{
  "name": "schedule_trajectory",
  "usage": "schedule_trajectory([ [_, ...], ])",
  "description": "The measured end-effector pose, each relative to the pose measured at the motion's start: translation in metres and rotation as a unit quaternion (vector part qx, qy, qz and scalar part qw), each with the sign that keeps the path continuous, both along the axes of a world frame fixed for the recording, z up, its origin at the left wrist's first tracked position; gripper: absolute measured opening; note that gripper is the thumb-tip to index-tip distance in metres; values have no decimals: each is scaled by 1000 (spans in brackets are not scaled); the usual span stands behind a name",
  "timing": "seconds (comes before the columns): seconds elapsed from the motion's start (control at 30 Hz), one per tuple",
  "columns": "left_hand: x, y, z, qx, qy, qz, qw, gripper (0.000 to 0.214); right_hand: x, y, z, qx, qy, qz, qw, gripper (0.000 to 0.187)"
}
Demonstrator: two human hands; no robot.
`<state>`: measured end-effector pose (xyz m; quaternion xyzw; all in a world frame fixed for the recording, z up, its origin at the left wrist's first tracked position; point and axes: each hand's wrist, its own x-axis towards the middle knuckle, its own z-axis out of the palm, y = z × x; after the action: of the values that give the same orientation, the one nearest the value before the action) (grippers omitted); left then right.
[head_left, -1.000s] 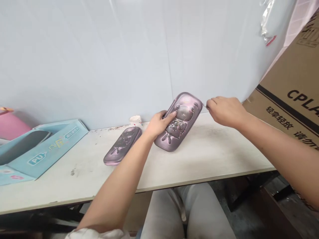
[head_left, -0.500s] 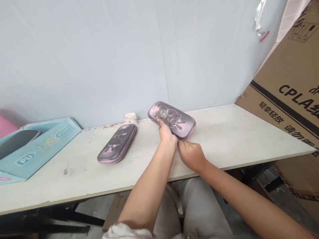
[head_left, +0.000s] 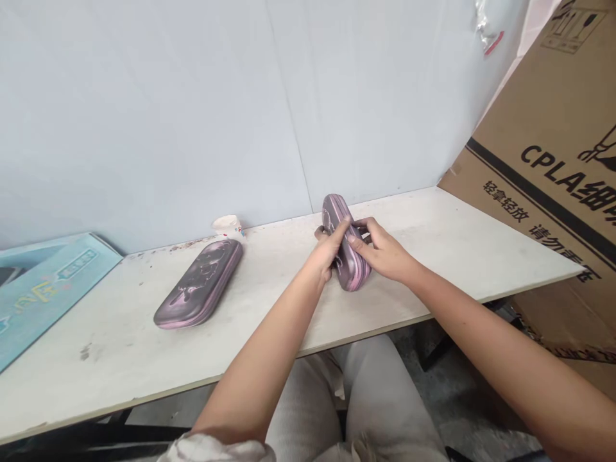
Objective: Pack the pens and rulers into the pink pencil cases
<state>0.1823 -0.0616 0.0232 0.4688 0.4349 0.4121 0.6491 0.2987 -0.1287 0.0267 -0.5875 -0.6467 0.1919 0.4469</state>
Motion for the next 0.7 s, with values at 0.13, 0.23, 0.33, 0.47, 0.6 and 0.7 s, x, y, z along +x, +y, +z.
schedule_trajectory([
  [0.13,7,-1,5,-6,60,-7,998,80,18,-1,-12,-8,19,-10,1000,39],
  [0.23,-2,9,8,-27,36,-35,998,53,38,1,-25,-52,37,-54,997,35],
  [0.33,-23,24,10,-27,49,-62,997,44,57,0,-38,-93,70,-77,990,34],
  [0.47,-41,34,4,180,327,15,928,62,69,-4,-51,-112,103,-64,986,35],
  [0.6,-21,20,-17,335,487,-106,800,78,61,-5,-59,-133,132,-58,981,46],
  [0.7,9,13,-26,324,496,-149,792,75,50,-4,-61,-104,164,-51,980,58],
])
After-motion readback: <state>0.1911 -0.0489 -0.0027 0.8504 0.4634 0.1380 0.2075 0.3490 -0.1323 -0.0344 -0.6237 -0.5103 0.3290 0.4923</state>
